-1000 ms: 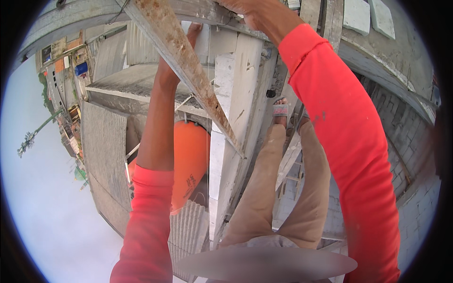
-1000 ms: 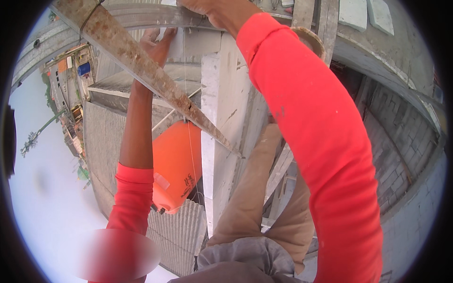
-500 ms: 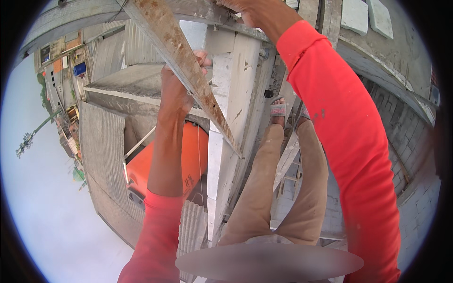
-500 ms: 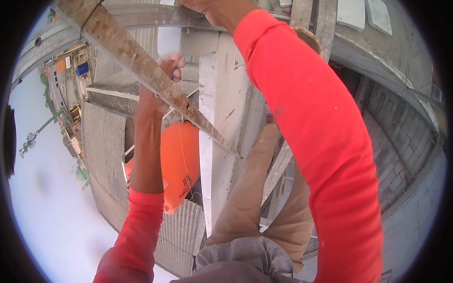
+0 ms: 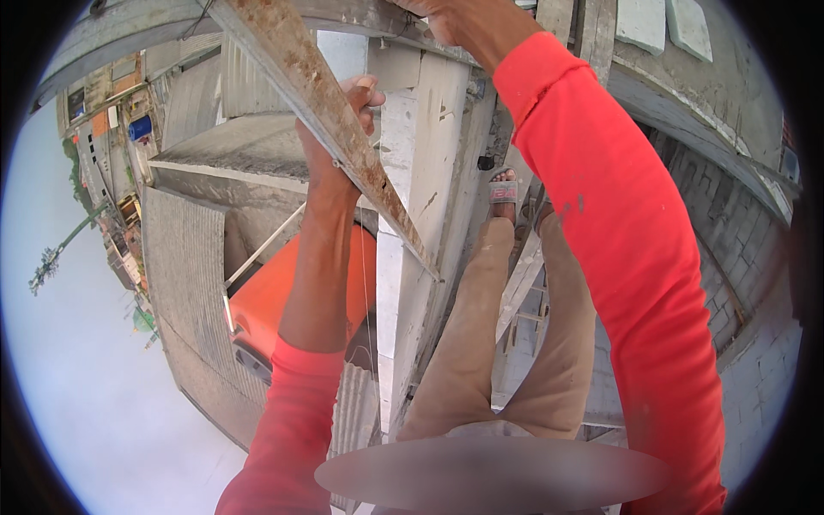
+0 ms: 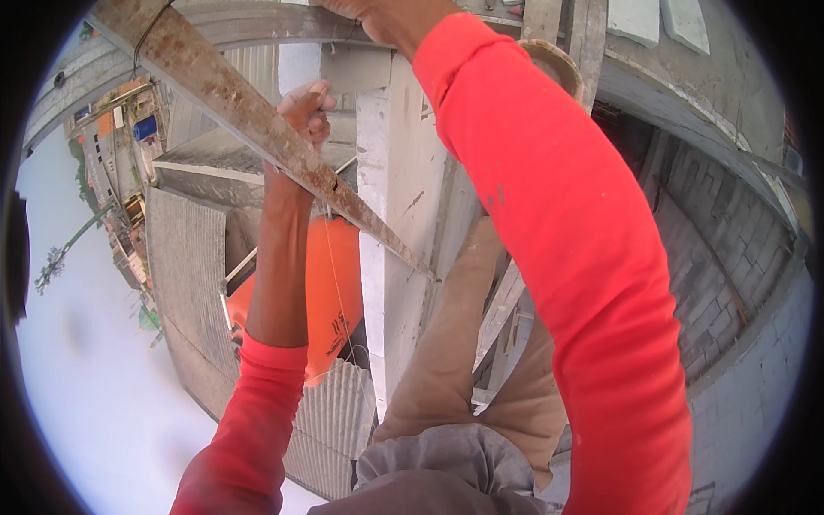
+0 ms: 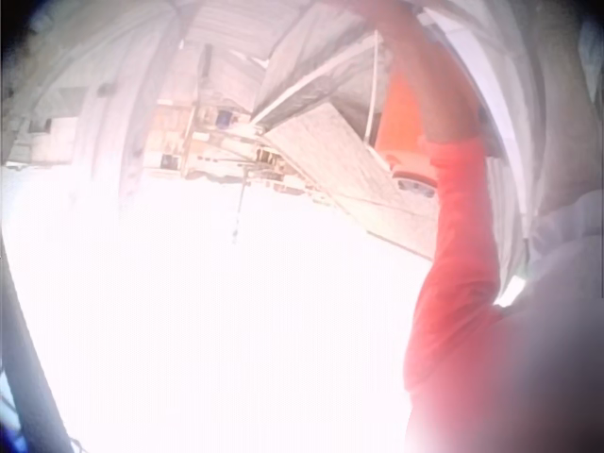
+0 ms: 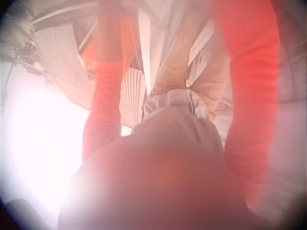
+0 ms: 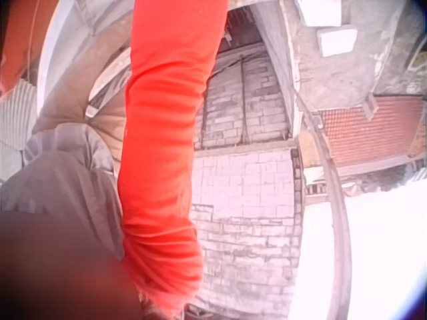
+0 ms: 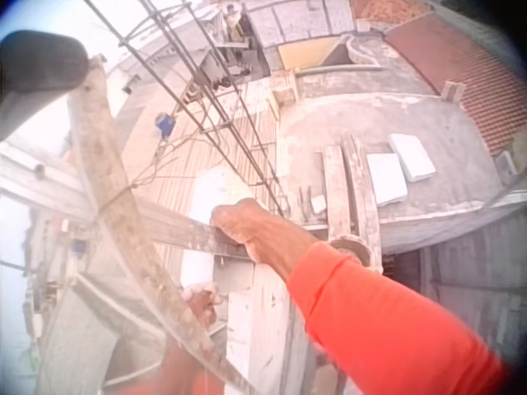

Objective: The person stands on a wooden scaffold on a rooftop and installs white rectangular tiles onto a vertical wall. They use a trowel to apply mortar from a bucket, place tiles one by one, and adjust their position to reach different sections of the wall.

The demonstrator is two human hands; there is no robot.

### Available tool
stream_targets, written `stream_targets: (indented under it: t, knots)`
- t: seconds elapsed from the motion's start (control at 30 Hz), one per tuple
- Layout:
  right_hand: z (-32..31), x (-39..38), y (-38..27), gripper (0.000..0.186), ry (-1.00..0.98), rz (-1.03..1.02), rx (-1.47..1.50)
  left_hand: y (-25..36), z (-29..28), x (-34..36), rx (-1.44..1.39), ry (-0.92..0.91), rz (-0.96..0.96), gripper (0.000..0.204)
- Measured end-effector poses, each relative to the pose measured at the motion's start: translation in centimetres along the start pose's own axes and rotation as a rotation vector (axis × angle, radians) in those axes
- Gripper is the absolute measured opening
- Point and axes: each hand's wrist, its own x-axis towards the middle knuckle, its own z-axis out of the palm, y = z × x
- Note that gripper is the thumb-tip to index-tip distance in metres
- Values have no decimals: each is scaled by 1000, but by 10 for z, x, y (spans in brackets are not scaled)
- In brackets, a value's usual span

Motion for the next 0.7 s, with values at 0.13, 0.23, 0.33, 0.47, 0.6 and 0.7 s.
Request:
stream_targets:
  t: [0.13,0.23,0.33,0.47,0.6,0.7]
  knots:
    - [-9,-4,2,43,3,-11,26,15,-6,-13,175,-50,-61,37]
    - [-26,-6,16,39,141,50,44,21,-13,-28,256,-23,-106,34]
    - [-62,-26,59,41,218,99,99,18,-24,-38,325,-29,-97,30]
    - [-126,-94,161,39,354,310,135,11,-46,-30,452,96,-132,48]
    - [-165,-191,260,37,466,578,174,11,-57,-1,435,23,83,64]
    - [-176,-265,307,12,569,638,217,13,-56,24,434,-98,69,74]
